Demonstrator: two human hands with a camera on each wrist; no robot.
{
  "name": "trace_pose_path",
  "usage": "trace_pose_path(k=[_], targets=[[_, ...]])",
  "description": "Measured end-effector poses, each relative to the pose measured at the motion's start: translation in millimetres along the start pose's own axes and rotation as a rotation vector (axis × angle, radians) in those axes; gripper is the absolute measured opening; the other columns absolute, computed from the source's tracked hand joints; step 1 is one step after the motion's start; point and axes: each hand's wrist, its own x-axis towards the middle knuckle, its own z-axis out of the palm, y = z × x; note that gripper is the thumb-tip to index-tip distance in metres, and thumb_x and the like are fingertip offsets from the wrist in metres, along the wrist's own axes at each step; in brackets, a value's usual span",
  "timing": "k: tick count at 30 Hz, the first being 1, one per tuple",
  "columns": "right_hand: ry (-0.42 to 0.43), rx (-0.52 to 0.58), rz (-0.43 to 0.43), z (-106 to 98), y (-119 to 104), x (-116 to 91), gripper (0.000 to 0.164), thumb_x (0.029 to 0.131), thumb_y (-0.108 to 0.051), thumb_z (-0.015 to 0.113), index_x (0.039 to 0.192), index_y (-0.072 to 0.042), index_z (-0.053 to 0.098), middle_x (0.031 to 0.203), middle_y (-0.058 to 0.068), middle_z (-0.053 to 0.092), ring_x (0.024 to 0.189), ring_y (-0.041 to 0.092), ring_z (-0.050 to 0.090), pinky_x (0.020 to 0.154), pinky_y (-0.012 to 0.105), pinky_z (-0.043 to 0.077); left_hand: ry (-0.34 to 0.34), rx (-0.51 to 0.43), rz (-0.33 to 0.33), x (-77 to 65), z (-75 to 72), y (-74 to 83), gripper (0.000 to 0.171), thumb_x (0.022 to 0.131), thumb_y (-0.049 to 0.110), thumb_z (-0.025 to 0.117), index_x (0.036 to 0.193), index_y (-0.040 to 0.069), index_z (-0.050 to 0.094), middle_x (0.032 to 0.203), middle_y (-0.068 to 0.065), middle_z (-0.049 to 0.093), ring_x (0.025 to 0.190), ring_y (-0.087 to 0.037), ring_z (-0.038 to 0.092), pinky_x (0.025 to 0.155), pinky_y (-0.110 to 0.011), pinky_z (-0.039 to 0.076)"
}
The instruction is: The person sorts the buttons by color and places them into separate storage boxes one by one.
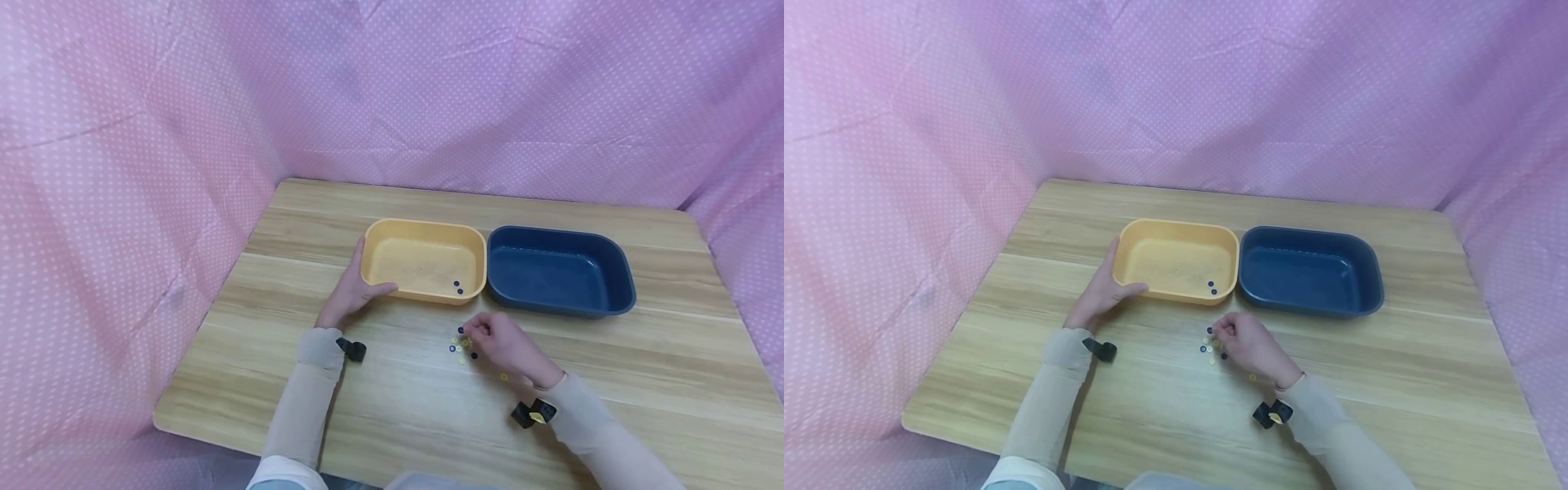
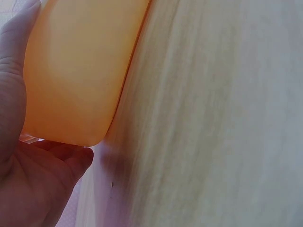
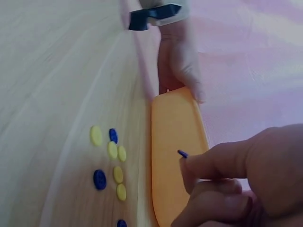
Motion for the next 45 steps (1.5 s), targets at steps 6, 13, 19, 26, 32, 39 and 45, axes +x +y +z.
trace_pose_path(k=[6,13,19,26,32,39,45], targets=[[-0.036,0.12,0.075,-10,-4,4,0.021,0.099,-0.021,0.057,0.108,-0.006,0.069,0.09,0.008,0.069,0.07,0.021,0.048,0.058,0.028,0.038,0.0,-0.002,-0.001,-0.3,-0.2,0.2,0.133,0.065,0.039,0.091,0.157,0.019,-0.003,0.157,-0.009,0.027,0.127,-0.025,0.043,0.113,-0.039,0.026],[-0.01,0.138,0.08,-17,-12,9,0.03,0.099,-0.029,0.057,0.115,-0.006,0.068,0.085,0.008,0.061,0.073,0.024,0.051,0.059,0.028,0.04,0.0,-0.005,-0.008,-0.7,0.4,0.7,0.133,0.065,0.038,0.091,0.157,0.018,-0.003,0.156,-0.01,0.028,0.126,-0.026,0.044,0.113,-0.038,0.026],[0.004,0.175,0.125,-22,-22,13,0.038,0.097,-0.037,0.059,0.118,-0.006,0.068,0.078,0.007,0.047,0.069,0.023,0.043,0.052,0.028,0.03,-0.001,0.0,-0.017,-1.3,0.1,0.5,0.133,0.065,0.039,0.09,0.157,0.019,-0.003,0.157,-0.009,0.027,0.126,-0.025,0.044,0.113,-0.038,0.026],[0.033,0.191,0.148,-29,-31,20,0.037,0.096,-0.041,0.059,0.113,-0.01,0.07,0.076,0.007,0.043,0.078,0.027,0.044,0.059,0.032,0.031,-0.006,0.015,-0.028,-1.7,0.2,0.8,0.135,0.064,0.045,0.09,0.157,0.02,-0.004,0.158,-0.009,0.023,0.129,-0.024,0.041,0.114,-0.039,0.025],[0.05,0.232,0.159,-34,-37,26,0.04,0.097,-0.042,0.057,0.117,-0.009,0.067,0.072,0.007,0.042,0.069,0.028,0.044,0.056,0.031,0.031,-0.009,0.027,-0.028,-1.1,0.2,0.4,0.135,0.064,0.047,0.089,0.157,0.021,-0.005,0.158,-0.01,0.025,0.129,-0.024,0.041,0.113,-0.04,0.026],[0.058,0.291,0.168,-40,-41,32,0.046,0.097,-0.045,0.056,0.122,-0.007,0.064,0.065,0.007,0.043,0.068,0.036,0.046,0.054,0.03,0.031,-0.005,0.016,-0.031,-1.0,0.2,0.2,0.136,0.063,0.048,0.089,0.157,0.02,-0.004,0.158,-0.01,0.024,0.129,-0.024,0.041,0.113,-0.04,0.025],[0.06,0.326,0.188,-45,-43,36,0.052,0.096,-0.047,0.056,0.125,-0.005,0.061,0.058,0.003,0.038,0.068,0.037,0.045,0.059,0.031,0.033,-0.009,-0.004,-0.019,-1.4,-0.1,0.0,0.135,0.063,0.045,0.09,0.157,0.019,-0.004,0.158,-0.009,0.025,0.127,-0.024,0.043,0.113,-0.039,0.026]])
